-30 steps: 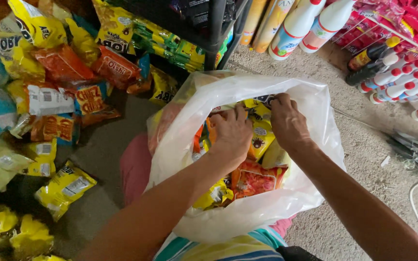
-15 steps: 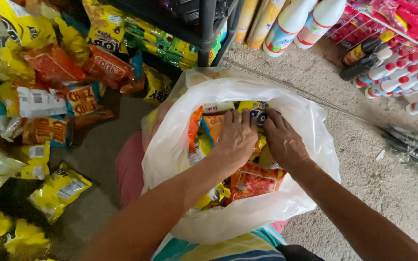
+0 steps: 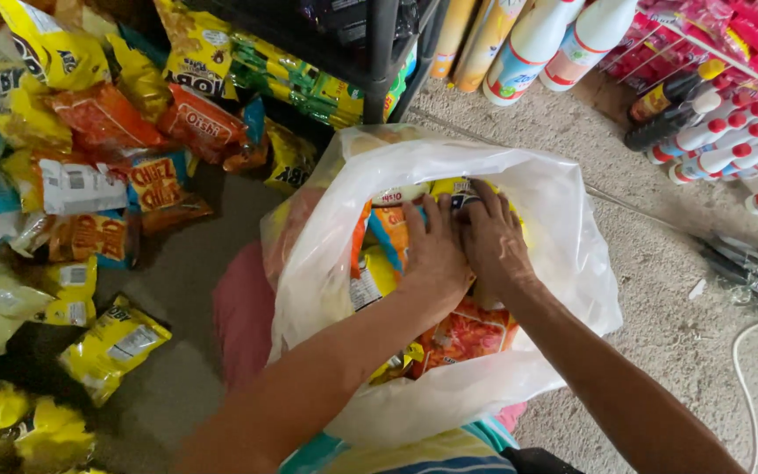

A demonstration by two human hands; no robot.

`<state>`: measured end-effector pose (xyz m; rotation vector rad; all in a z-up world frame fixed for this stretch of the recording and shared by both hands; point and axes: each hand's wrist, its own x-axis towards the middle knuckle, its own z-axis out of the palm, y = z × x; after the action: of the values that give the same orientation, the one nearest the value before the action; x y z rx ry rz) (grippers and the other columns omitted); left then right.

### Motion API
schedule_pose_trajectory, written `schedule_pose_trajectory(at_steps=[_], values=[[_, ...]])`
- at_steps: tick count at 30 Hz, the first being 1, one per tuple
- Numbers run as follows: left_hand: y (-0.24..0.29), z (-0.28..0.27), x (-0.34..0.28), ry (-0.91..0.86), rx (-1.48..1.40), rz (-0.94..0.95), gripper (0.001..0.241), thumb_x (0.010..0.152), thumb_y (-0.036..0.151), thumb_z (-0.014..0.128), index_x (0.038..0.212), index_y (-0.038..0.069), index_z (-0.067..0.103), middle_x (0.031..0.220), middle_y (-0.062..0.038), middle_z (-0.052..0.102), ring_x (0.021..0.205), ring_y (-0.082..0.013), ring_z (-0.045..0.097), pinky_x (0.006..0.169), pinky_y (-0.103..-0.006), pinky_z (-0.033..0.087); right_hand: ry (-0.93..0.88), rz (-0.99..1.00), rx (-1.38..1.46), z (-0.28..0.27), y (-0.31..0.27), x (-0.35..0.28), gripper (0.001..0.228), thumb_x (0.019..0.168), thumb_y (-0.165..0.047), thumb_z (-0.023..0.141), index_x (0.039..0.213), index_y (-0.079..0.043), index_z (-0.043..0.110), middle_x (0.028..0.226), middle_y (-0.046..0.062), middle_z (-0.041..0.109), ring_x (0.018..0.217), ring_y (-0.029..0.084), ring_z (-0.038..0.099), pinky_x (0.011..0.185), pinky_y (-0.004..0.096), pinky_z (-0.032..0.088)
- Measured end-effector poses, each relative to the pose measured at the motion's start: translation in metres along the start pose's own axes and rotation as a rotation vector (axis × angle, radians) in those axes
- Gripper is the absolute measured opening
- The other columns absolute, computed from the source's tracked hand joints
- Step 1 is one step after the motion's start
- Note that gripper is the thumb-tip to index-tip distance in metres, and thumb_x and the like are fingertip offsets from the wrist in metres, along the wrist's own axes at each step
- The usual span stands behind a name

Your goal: Sorting and packing various bags of snack food into a large plastic bag.

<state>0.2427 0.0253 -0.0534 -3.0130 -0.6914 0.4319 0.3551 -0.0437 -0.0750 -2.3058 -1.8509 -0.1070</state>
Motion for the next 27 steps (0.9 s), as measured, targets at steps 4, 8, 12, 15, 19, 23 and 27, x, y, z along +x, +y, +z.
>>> schedule_pose_trajectory(at_steps=[4,8,12,15,19,23,27], values=[[-0.005,0.012,-0.007,0.082,0.01,0.05,0.069,0.095,0.04,0.047,0.153,0.004,0.04,0.16,-0.026,0.028,0.144,-0.0522,0.022,0.106,-0.0774,0.013,0.078,0.148,0.135,-0.005,-0.022,0.013,0.028,0.096,-0.021,0.063,0.121,-0.009,0.063,0.146,0.017,0.055,0.137,0.039,0.047,0.111,0.055,0.037],[-0.029,0.029,0.0,0.134,-0.164,0.141,0.066,0.096,0.041,0.053,0.151,0.007,0.045,0.157,-0.026,0.035,0.146,-0.0507,0.024,0.11,-0.0785,0.014,0.176,0.005,0.237,0.014,-0.002,0.033,0.036,0.098,-0.025,0.06,0.129,-0.007,0.063,0.135,0.015,0.06,0.131,0.039,0.051,0.11,0.056,0.037],[-0.039,0.044,-0.006,0.408,-0.394,0.2,0.072,0.085,0.042,0.065,0.145,0.005,0.051,0.153,-0.023,0.038,0.145,-0.0448,0.029,0.113,-0.0728,0.017,0.132,-0.103,0.368,0.022,0.011,0.035,0.037,0.103,-0.028,0.053,0.131,-0.007,0.065,0.131,0.016,0.062,0.126,0.042,0.053,0.107,0.053,0.038],[-0.049,0.021,-0.005,0.407,-0.491,0.228,0.068,0.084,0.038,0.069,0.142,0.006,0.052,0.151,-0.022,0.04,0.142,-0.0447,0.033,0.111,-0.0703,0.022,0.076,0.114,0.616,0.017,0.004,0.034,0.035,0.108,-0.033,0.051,0.128,-0.008,0.065,0.128,0.016,0.064,0.124,0.041,0.055,0.109,0.05,0.039],[-0.077,0.016,-0.026,0.23,-0.564,0.182,0.045,0.096,0.033,0.063,0.135,0.012,0.056,0.141,-0.013,0.05,0.136,-0.0364,0.044,0.114,-0.0557,0.033,0.071,0.196,0.605,-0.001,-0.018,0.023,0.034,0.108,-0.036,0.051,0.125,-0.01,0.063,0.126,0.014,0.066,0.125,0.037,0.056,0.114,0.048,0.04],[-0.084,0.001,-0.054,0.311,-0.556,-0.072,0.073,0.083,0.029,0.069,0.144,-0.003,0.043,0.142,-0.023,0.046,0.132,-0.0417,0.044,0.113,-0.0513,0.036,0.131,0.087,0.31,-0.01,-0.05,0.02,0.045,0.099,-0.041,0.056,0.136,-0.015,0.059,0.137,0.017,0.056,0.134,0.041,0.046,0.115,0.062,0.027],[-0.079,0.025,-0.042,0.335,-0.427,-0.14,0.097,0.071,0.037,0.076,0.145,-0.013,0.037,0.149,-0.034,0.036,0.137,-0.0501,0.034,0.114,-0.058,0.026,0.066,0.024,0.074,0.002,-0.058,0.023,0.061,0.091,-0.05,0.06,0.147,-0.027,0.056,0.144,0.021,0.045,0.136,0.049,0.035,0.113,0.073,0.016]])
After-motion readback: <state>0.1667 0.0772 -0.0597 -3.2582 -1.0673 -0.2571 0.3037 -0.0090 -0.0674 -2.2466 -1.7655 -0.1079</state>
